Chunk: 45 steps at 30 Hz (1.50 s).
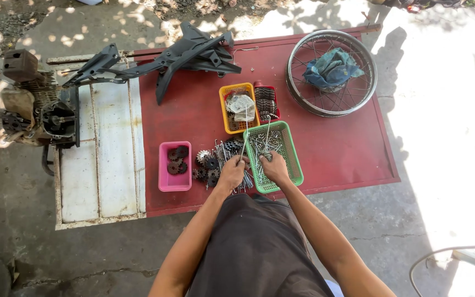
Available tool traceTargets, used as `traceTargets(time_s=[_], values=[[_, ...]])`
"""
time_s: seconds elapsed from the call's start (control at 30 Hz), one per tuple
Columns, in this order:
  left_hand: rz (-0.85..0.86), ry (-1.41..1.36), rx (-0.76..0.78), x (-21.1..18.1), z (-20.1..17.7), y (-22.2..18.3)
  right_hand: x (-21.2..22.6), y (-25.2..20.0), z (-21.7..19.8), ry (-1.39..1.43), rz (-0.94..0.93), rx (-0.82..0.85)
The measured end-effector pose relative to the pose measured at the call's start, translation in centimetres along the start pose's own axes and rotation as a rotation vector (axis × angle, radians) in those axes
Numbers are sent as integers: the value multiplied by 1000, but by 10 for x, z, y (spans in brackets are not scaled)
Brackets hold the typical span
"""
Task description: Sorting through a pile of metal wheel spokes and inspecting a sprocket gear on a work table.
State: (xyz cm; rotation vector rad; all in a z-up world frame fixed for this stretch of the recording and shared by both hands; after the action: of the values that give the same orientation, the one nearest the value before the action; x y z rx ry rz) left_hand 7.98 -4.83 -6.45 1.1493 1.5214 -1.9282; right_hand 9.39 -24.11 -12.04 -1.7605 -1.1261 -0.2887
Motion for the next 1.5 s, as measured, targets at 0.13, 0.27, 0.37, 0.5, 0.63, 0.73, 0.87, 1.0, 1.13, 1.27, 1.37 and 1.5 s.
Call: traceTargets(time_s=[0.13, 0.27, 0.37, 0.5, 0.63, 0.73, 0.87, 1.0, 1.13, 1.27, 1.37, 1.5], values=[[32, -27, -9, 3, 16, 14, -45, 37, 1, -74, 33, 33], [21, -37, -63, 39, 20, 42, -89, 76, 5, -169, 50, 54], [12, -74, -96, 49, 21, 46, -116, 83, 3, -191, 59, 42], [88, -236, -127, -2, 20, 2, -85, 58, -8, -7, -32, 32], [124, -107, -106, 16, 7, 21, -6, 17, 5, 730, 45, 170], [86, -91, -102, 8, 2, 9, 58, -18, 10, 925, -75, 248], [94, 57, -87, -17, -12, -15, 108, -43, 27, 697, -215, 305], [20, 164, -130, -26, -36, -48, 124, -49, 30, 645, -226, 152], [22, 227, -117, 7, -69, -39, 141, -50, 26, 682, -235, 115], [35, 193, -71, 16, -81, -49, 143, -40, 23, 790, -237, 22], [60, 180, -63, 1, -87, -62, 148, -50, 38, 808, -226, 12], [122, 169, -108, -19, -94, -68, 144, -52, 78, 757, -240, 119]])
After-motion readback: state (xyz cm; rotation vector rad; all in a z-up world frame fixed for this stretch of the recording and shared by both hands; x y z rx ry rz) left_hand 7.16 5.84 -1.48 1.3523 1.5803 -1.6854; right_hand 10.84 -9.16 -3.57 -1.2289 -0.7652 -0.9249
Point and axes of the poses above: each hand's wrist, its own y-axis towards the middle knuckle, its own z-axis out of the palm, x = y × z, the point moved 10 cm from there along y, towards the middle knuckle, and after that the axes turned 9 degrees about x, right-handed, at the moved point
